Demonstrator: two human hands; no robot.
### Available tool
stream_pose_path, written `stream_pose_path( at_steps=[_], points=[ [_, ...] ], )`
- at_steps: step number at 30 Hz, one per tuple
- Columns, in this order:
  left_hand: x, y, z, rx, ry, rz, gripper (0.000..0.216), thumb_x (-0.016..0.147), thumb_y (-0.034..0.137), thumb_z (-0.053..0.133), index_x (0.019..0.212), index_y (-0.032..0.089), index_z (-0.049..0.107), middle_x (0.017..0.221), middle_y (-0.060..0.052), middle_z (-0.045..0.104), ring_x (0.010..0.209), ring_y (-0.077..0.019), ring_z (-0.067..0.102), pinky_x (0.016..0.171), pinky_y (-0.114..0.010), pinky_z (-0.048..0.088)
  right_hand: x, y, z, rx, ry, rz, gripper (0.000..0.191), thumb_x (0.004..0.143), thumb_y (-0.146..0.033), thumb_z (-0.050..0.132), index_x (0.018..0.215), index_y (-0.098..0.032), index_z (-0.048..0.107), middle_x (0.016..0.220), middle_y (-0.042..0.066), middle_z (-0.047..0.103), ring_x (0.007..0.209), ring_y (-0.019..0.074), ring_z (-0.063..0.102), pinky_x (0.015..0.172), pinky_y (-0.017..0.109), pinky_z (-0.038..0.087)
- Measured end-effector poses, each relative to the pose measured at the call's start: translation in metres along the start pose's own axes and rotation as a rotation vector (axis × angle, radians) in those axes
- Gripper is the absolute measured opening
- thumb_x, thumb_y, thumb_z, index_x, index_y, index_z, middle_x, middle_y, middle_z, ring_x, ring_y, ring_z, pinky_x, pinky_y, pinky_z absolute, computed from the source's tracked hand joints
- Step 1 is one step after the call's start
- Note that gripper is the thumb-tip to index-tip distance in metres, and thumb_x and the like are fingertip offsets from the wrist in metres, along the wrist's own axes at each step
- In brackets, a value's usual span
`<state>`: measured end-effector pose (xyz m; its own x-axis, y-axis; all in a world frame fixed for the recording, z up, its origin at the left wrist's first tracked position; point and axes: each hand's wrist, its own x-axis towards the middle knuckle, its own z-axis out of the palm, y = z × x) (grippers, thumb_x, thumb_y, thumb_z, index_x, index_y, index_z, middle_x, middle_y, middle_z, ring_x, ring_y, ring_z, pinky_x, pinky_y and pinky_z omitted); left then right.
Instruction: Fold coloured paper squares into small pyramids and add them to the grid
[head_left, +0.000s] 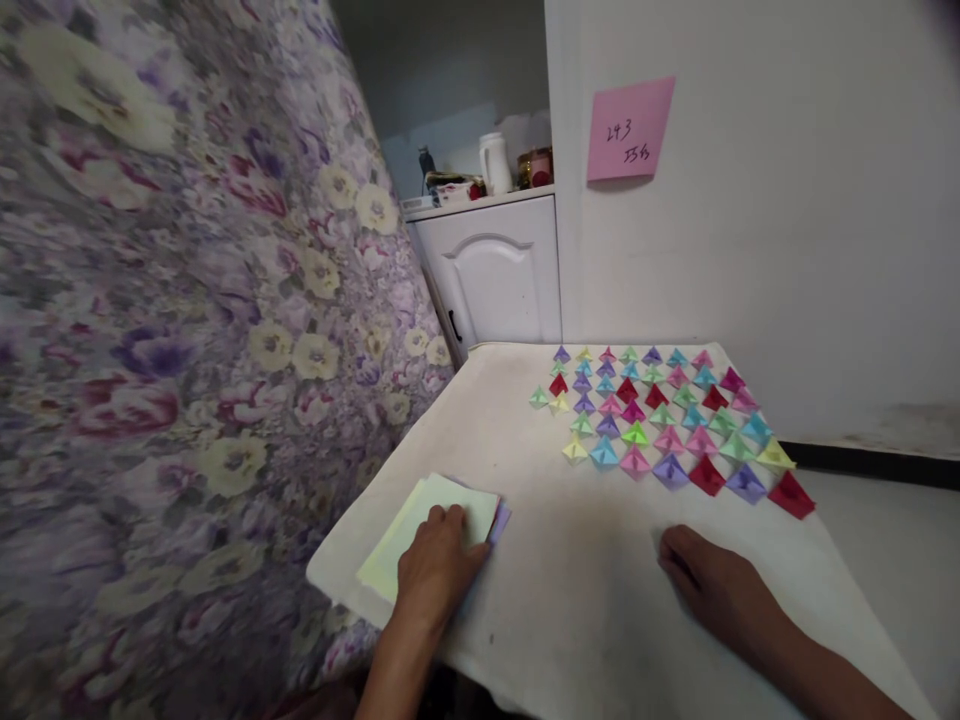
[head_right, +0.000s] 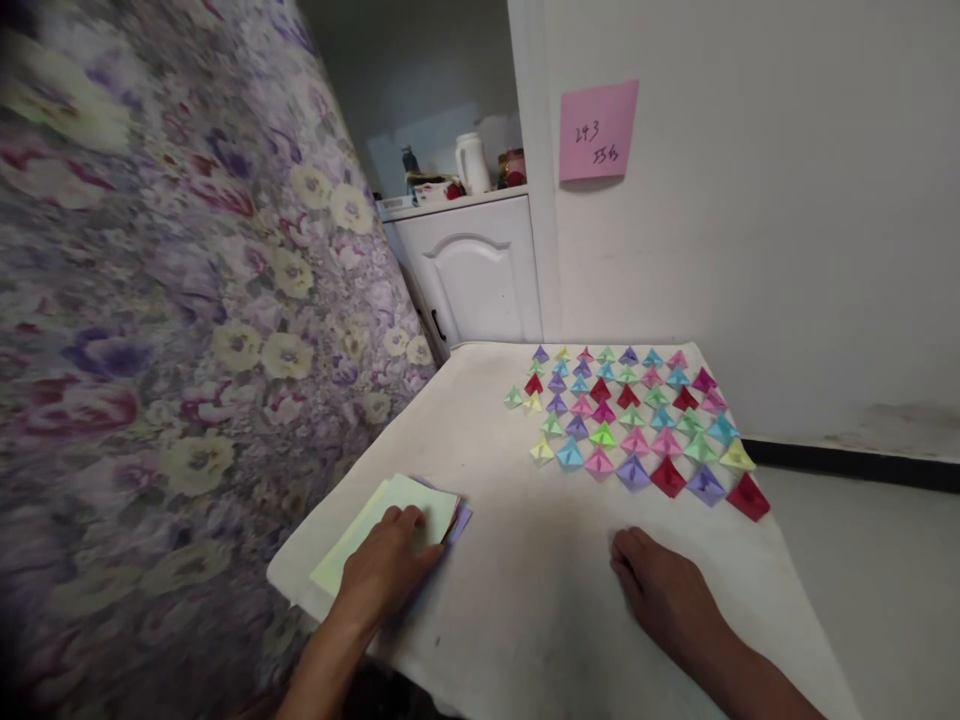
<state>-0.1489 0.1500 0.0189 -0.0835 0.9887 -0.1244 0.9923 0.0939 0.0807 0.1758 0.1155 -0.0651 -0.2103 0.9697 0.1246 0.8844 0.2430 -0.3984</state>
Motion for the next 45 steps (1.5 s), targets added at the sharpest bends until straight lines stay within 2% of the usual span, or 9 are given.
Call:
stream_pose_path(
  at_steps=[14, 19, 22, 25, 32, 36, 45],
  points=[
    [0.007, -0.006, -0.007, -0.044, -0.049, 0.001, 0.031, 0.074, 0.047, 0.045, 0.093, 0.023, 0.052, 0.1, -0.006, 0.056, 0.087, -0.0238, 0.057, 0.059, -0.03, 0.035, 0.002, -0.003, -0.003, -0.013, 0.037, -0.003, 0.012, 0.085, -0.017, 0.037, 0.075, -0.022, 0.044, 0.074, 0.0, 0.055, 0.061, 0.0146, 0.053, 0.056, 0.024, 0.036],
    [0.004, -0.001, -0.006, -0.017, -0.06, -0.016, 0.035, 0.072, 0.047, 0.048, 0.096, 0.022, 0.053, 0.104, -0.007, 0.055, 0.093, -0.0244, 0.056, 0.061, -0.03, 0.037, 0.001, 0.0, 0.0, 0.016, 0.061, -0.02, 0.013, 0.085, -0.02, 0.037, 0.075, -0.021, 0.046, 0.074, 0.001, 0.055, 0.061, 0.0145, 0.054, 0.057, 0.024, 0.037],
    [0.001, 0.004, -0.004, 0.015, -0.014, -0.037, 0.041, 0.072, 0.048, 0.049, 0.103, 0.021, 0.051, 0.109, -0.009, 0.053, 0.099, -0.0264, 0.053, 0.064, -0.03, 0.039, -0.001, 0.0, 0.0, 0.026, 0.06, -0.022, 0.014, 0.086, -0.023, 0.036, 0.076, -0.022, 0.047, 0.075, 0.001, 0.056, 0.06, 0.0146, 0.054, 0.055, 0.024, 0.037],
    [-0.001, 0.007, -0.003, 0.044, 0.011, -0.027, 0.04, 0.072, 0.045, 0.051, 0.105, 0.021, 0.05, 0.109, -0.009, 0.051, 0.1, -0.0265, 0.053, 0.065, -0.031, 0.04, -0.002, 0.0, 0.0, 0.037, 0.055, -0.013, 0.015, 0.086, -0.024, 0.036, 0.076, -0.022, 0.048, 0.075, 0.0, 0.057, 0.059, 0.0143, 0.055, 0.053, 0.023, 0.037],
    [-0.005, 0.011, -0.007, 0.025, -0.016, -0.033, 0.033, 0.077, 0.043, 0.047, 0.1, 0.02, 0.051, 0.108, -0.009, 0.052, 0.095, -0.0246, 0.055, 0.065, -0.03, 0.04, -0.002, 0.002, 0.001, 0.019, 0.018, 0.015, 0.016, 0.086, -0.028, 0.036, 0.078, -0.023, 0.048, 0.076, 0.0, 0.058, 0.06, 0.0155, 0.056, 0.053, 0.024, 0.038],
    [-0.006, 0.008, -0.008, -0.007, -0.015, -0.027, 0.033, 0.078, 0.045, 0.045, 0.098, 0.02, 0.053, 0.106, -0.008, 0.054, 0.093, -0.0236, 0.056, 0.065, -0.03, 0.039, -0.002, 0.001, 0.0, 0.021, -0.011, 0.024, 0.016, 0.087, -0.029, 0.035, 0.078, -0.023, 0.047, 0.077, 0.001, 0.058, 0.062, 0.016, 0.056, 0.054, 0.025, 0.038],
    [-0.001, -0.005, -0.007, -0.063, -0.017, -0.003, 0.031, 0.075, 0.046, 0.049, 0.094, 0.022, 0.056, 0.103, -0.006, 0.058, 0.084, -0.0199, 0.059, 0.059, -0.026, 0.037, -0.003, 0.003, 0.003, 0.037, 0.024, 0.012, 0.016, 0.085, -0.03, 0.036, 0.077, -0.023, 0.048, 0.075, 0.001, 0.058, 0.059, 0.0155, 0.056, 0.051, 0.024, 0.037]
  ],
)
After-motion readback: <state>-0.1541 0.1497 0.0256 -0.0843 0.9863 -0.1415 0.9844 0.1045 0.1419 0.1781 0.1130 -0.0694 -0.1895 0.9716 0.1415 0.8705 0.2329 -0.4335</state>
